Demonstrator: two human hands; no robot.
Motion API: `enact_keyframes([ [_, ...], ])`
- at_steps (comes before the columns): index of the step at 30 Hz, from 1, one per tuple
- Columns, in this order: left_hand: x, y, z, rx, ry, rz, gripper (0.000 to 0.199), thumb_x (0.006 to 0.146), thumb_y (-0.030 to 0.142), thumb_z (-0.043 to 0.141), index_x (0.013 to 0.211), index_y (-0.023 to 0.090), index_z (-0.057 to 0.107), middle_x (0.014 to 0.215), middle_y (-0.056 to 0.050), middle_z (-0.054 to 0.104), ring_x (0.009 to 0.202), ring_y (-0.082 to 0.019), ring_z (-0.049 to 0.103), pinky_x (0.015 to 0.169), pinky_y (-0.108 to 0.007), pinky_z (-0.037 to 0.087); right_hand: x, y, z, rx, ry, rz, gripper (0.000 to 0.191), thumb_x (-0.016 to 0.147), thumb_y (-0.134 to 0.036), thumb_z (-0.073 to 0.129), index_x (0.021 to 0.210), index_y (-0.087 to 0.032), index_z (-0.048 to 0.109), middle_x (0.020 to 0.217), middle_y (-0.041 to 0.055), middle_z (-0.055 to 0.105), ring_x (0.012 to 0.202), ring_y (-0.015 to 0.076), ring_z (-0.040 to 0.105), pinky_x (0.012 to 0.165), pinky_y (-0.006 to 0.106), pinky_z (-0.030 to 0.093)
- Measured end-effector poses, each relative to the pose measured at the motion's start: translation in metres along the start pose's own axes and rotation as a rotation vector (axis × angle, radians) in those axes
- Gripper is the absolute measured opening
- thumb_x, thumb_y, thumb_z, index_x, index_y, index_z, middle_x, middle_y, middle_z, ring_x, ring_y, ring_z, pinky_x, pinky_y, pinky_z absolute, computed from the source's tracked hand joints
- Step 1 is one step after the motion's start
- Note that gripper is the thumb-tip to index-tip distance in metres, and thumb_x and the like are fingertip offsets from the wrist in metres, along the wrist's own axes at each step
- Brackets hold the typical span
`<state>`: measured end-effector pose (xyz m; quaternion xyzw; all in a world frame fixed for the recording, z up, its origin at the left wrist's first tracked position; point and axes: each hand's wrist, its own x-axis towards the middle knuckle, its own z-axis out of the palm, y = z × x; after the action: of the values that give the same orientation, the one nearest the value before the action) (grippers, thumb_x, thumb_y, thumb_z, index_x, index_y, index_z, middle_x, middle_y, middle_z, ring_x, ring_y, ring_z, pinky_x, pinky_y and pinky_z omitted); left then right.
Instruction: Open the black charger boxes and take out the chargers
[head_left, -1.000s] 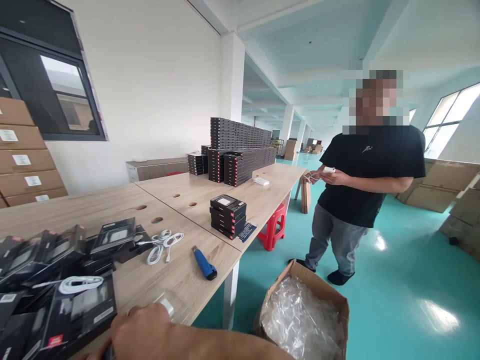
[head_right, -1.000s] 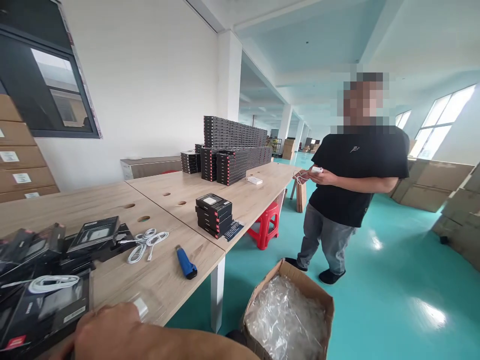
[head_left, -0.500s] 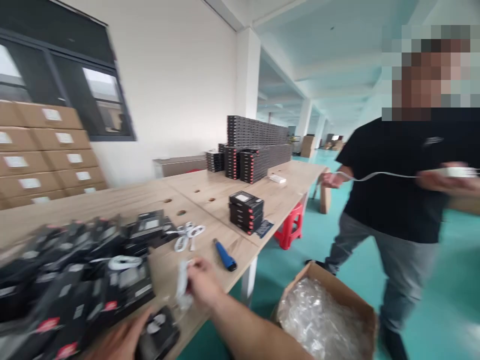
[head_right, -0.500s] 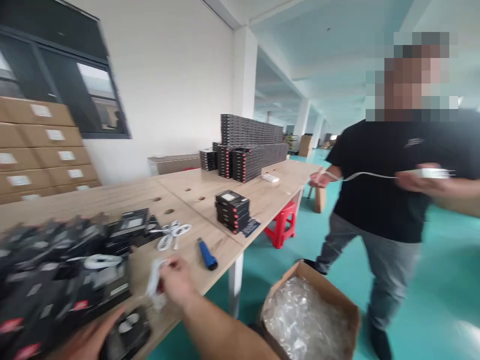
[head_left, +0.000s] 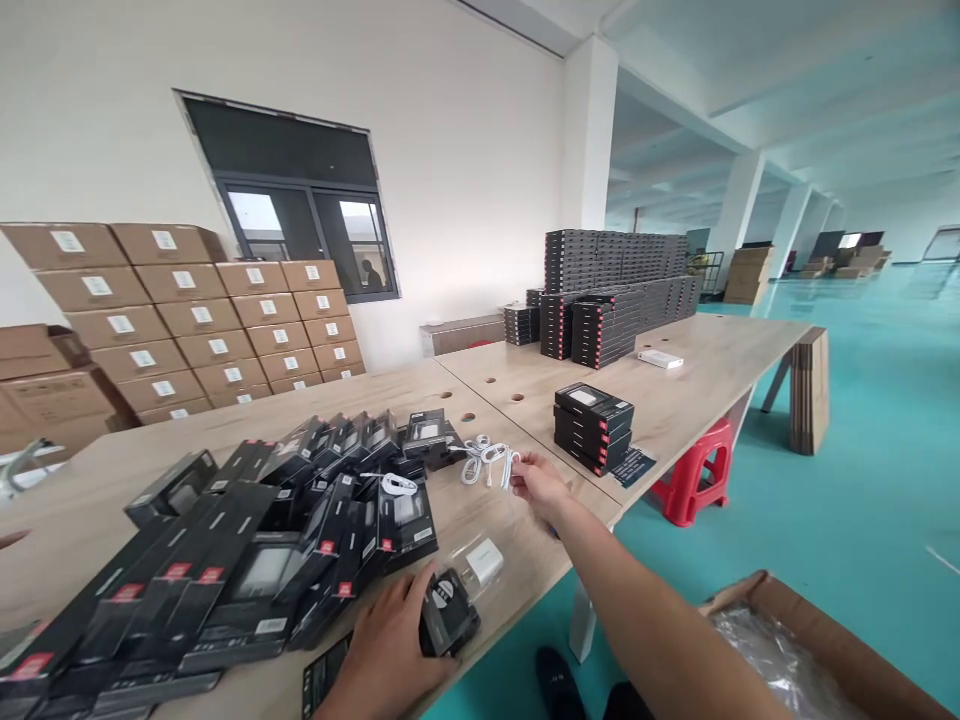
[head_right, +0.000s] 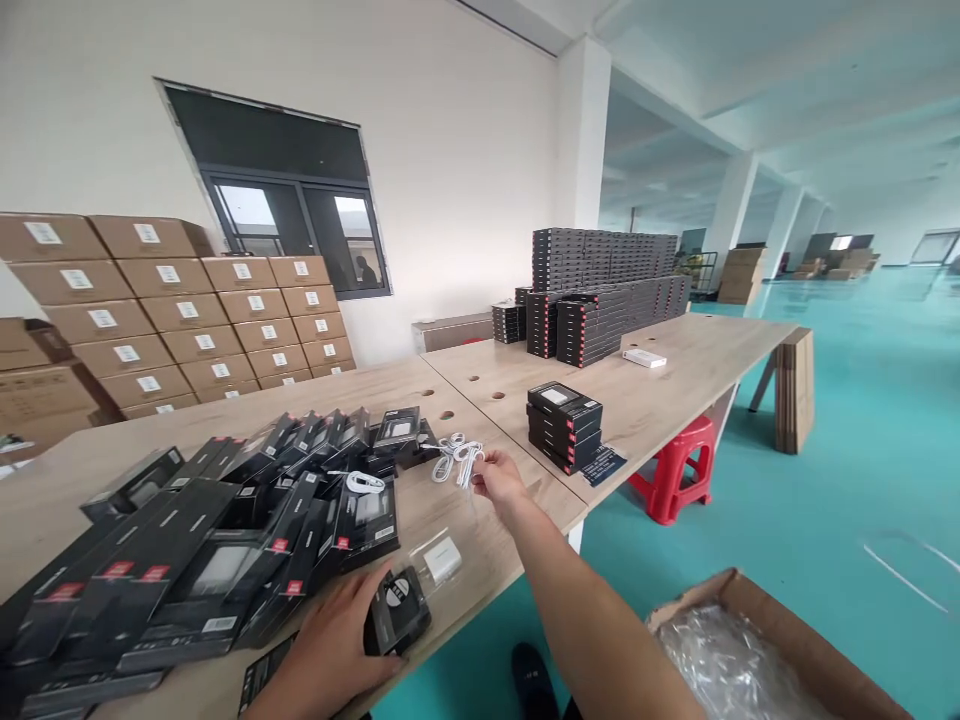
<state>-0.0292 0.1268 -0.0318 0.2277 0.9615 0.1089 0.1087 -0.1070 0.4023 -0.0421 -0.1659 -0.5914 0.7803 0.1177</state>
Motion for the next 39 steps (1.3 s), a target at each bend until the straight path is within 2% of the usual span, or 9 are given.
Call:
enact_keyframes([
  [5, 0.0, -0.011, -0.005, 0.032, 0.034, -0.026, 0.101, 0.059, 0.032, 0.063, 0.155, 0.02, 0.035, 0.151, -0.013, 0.05, 0.138, -0.036, 0.043, 0.111, -0.049, 0.033, 0.001, -0.012, -0.002, -0.378, 0.003, -0.079, 0.015, 0.091, -0.024, 0.072, 0.102, -0.015, 0.068, 0.105, 0.0053, 0.069, 0.097, 0.0204, 0.067, 0.09, 0.041, 0.056],
  [10, -0.008, -0.023, 0.006, 0.0, 0.149, 0.01, 0.092, 0.061, 0.033, 0.065, 0.15, 0.022, 0.043, 0.147, -0.012, 0.054, 0.136, -0.035, 0.046, 0.112, -0.049, 0.032, -0.051, 0.016, -0.006, -0.546, -0.11, -0.211, 0.026, 0.08, -0.016, 0.072, 0.106, -0.021, 0.073, 0.11, 0.007, 0.073, 0.104, 0.0261, 0.067, 0.103, 0.044, 0.048],
  [15, -0.011, -0.025, 0.016, 0.036, 0.28, 0.054, 0.088, 0.065, 0.035, 0.068, 0.149, 0.025, 0.044, 0.146, -0.011, 0.056, 0.137, -0.036, 0.047, 0.113, -0.05, 0.031, -0.091, 0.06, -0.02, -0.462, -0.198, -0.203, 0.046, 0.092, -0.04, 0.057, 0.133, -0.019, 0.062, 0.123, 0.0141, 0.071, 0.104, 0.0261, 0.071, 0.09, 0.042, 0.057],
  [18, -0.011, -0.023, 0.017, 0.06, 0.32, 0.096, 0.087, 0.066, 0.036, 0.07, 0.149, 0.027, 0.045, 0.145, -0.011, 0.057, 0.136, -0.037, 0.048, 0.112, -0.053, 0.032, -0.097, 0.073, -0.026, -0.29, -0.203, -0.194, 0.059, 0.089, -0.055, 0.059, 0.135, -0.019, 0.061, 0.129, 0.0173, 0.068, 0.117, 0.031, 0.067, 0.094, 0.047, 0.056],
  [23, -0.011, -0.02, 0.017, 0.045, 0.376, 0.105, 0.086, 0.067, 0.034, 0.072, 0.148, 0.028, 0.046, 0.143, -0.01, 0.059, 0.132, -0.037, 0.052, 0.11, -0.055, 0.035, -0.113, 0.073, -0.02, -0.197, -0.2, -0.199, 0.066, 0.081, -0.067, 0.067, 0.126, -0.019, 0.07, 0.134, 0.0169, 0.066, 0.127, 0.0356, 0.059, 0.11, 0.054, 0.043],
  [29, -0.012, -0.025, 0.011, -0.078, 0.413, 0.121, 0.087, 0.069, 0.035, 0.074, 0.149, 0.027, 0.042, 0.145, -0.01, 0.057, 0.135, -0.037, 0.05, 0.11, -0.055, 0.04, -0.152, 0.058, 0.009, -0.07, -0.247, -0.326, 0.052, 0.088, -0.057, 0.067, 0.132, -0.028, 0.067, 0.141, 0.0096, 0.06, 0.133, 0.0312, 0.052, 0.117, 0.051, 0.036],
  [33, -0.017, -0.028, -0.002, -0.229, 0.365, 0.108, 0.088, 0.07, 0.036, 0.076, 0.15, 0.034, 0.04, 0.151, -0.007, 0.052, 0.14, -0.037, 0.047, 0.113, -0.055, 0.041, -0.15, 0.046, 0.015, 0.295, -0.3, -0.152, 0.046, 0.083, -0.059, 0.074, 0.117, -0.028, 0.073, 0.127, 0.0076, 0.065, 0.112, 0.0257, 0.063, 0.085, 0.038, 0.058],
  [36, -0.02, -0.023, -0.012, -0.351, 0.261, 0.14, 0.09, 0.072, 0.032, 0.075, 0.153, 0.036, 0.036, 0.157, -0.007, 0.045, 0.143, -0.036, 0.044, 0.113, -0.053, 0.044, -0.139, 0.042, 0.013, 0.429, -0.304, 0.03, 0.045, 0.068, -0.048, 0.089, 0.102, -0.024, 0.073, 0.109, 0.0051, 0.067, 0.096, 0.0207, 0.066, 0.057, 0.022, 0.054],
  [39, -0.02, -0.015, -0.017, -0.351, 0.205, 0.167, 0.093, 0.07, 0.03, 0.076, 0.154, 0.035, 0.035, 0.158, -0.008, 0.044, 0.144, -0.037, 0.043, 0.114, -0.054, 0.042, -0.133, 0.042, 0.009, 0.349, -0.578, 0.166, 0.054, 0.062, -0.034, 0.093, 0.109, -0.02, 0.07, 0.098, 0.0032, 0.067, 0.078, 0.0148, 0.065, 0.054, 0.02, 0.055],
])
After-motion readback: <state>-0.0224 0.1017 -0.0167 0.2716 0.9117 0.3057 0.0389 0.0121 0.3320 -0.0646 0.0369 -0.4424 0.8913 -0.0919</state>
